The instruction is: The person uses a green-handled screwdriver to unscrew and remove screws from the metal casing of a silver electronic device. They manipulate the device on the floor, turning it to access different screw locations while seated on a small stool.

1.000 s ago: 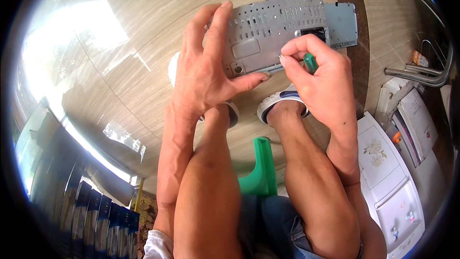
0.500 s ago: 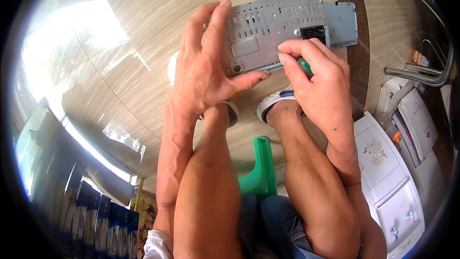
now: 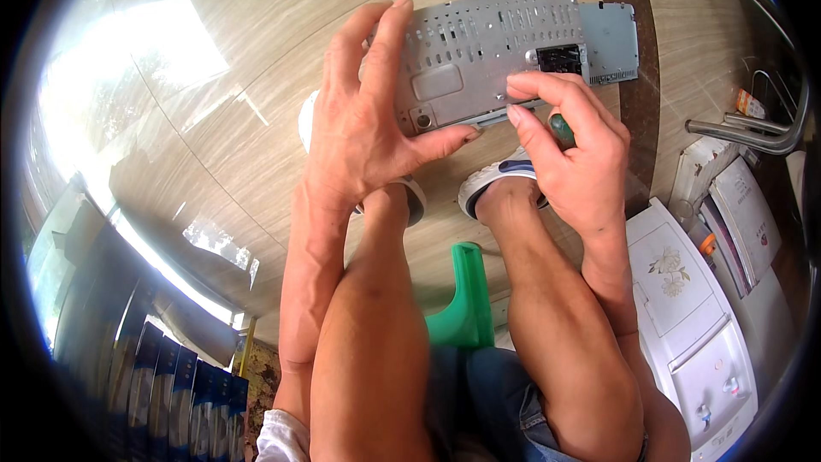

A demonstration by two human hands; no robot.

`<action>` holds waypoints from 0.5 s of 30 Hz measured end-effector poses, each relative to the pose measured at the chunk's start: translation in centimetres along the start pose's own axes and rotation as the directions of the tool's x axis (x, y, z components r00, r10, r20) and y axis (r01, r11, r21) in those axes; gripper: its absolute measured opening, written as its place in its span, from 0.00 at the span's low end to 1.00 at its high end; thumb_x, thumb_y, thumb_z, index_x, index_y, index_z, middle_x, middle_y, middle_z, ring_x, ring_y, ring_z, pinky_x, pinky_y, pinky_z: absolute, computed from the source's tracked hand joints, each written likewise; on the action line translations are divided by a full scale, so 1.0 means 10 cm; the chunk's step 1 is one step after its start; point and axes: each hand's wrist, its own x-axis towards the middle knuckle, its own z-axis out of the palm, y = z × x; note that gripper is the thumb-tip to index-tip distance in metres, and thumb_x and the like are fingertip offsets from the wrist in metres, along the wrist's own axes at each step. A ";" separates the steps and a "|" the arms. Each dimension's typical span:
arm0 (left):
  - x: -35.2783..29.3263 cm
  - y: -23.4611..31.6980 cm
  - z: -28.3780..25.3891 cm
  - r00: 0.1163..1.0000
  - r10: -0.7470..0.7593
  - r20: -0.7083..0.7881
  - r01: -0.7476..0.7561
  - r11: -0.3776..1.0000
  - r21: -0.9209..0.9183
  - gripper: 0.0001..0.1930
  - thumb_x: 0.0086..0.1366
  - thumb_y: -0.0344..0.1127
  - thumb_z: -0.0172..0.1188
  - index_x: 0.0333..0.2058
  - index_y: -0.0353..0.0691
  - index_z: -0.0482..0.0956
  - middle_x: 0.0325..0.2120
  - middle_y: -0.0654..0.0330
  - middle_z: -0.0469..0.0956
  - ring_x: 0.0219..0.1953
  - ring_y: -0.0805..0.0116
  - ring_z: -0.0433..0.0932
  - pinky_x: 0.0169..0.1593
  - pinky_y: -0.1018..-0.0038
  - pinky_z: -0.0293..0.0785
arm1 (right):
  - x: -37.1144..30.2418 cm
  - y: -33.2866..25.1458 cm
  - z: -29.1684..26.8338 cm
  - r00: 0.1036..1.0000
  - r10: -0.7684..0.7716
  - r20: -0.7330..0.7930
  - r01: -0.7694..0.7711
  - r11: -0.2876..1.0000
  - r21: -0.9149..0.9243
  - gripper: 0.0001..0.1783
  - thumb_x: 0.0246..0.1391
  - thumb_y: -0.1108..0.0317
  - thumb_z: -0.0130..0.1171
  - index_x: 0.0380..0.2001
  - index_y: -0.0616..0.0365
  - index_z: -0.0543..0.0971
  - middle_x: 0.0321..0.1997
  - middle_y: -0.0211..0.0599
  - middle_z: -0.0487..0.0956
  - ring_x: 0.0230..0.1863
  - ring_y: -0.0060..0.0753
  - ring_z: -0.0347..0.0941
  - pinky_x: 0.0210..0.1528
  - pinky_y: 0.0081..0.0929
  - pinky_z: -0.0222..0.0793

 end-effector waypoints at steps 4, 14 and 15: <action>0.01 0.00 0.02 0.999 0.027 -0.030 -0.027 1.000 0.004 0.62 0.38 0.53 0.86 0.71 0.38 0.64 0.64 0.45 0.67 0.60 0.42 0.74 0.57 0.54 0.80 | -0.01 0.03 0.05 1.000 -0.013 -0.013 0.013 1.000 0.017 0.16 0.54 0.83 0.67 0.46 0.57 0.83 0.42 0.37 0.85 0.41 0.38 0.85 0.42 0.32 0.80; 0.02 0.02 0.01 0.997 0.046 -0.054 -0.046 0.999 0.008 0.59 0.36 0.49 0.86 0.69 0.38 0.67 0.63 0.48 0.68 0.58 0.42 0.75 0.54 0.54 0.83 | -0.02 0.10 0.14 0.988 -0.142 -0.064 0.138 0.988 -0.067 0.17 0.54 0.81 0.69 0.46 0.55 0.83 0.41 0.36 0.85 0.37 0.38 0.84 0.36 0.31 0.81; 0.01 0.02 0.01 0.997 0.046 -0.054 -0.045 0.999 0.009 0.59 0.36 0.49 0.86 0.69 0.38 0.67 0.63 0.48 0.68 0.58 0.42 0.75 0.54 0.54 0.83 | -0.03 0.11 0.15 0.986 -0.146 -0.077 0.141 0.988 -0.063 0.17 0.54 0.81 0.69 0.46 0.55 0.83 0.41 0.35 0.85 0.36 0.38 0.84 0.35 0.31 0.81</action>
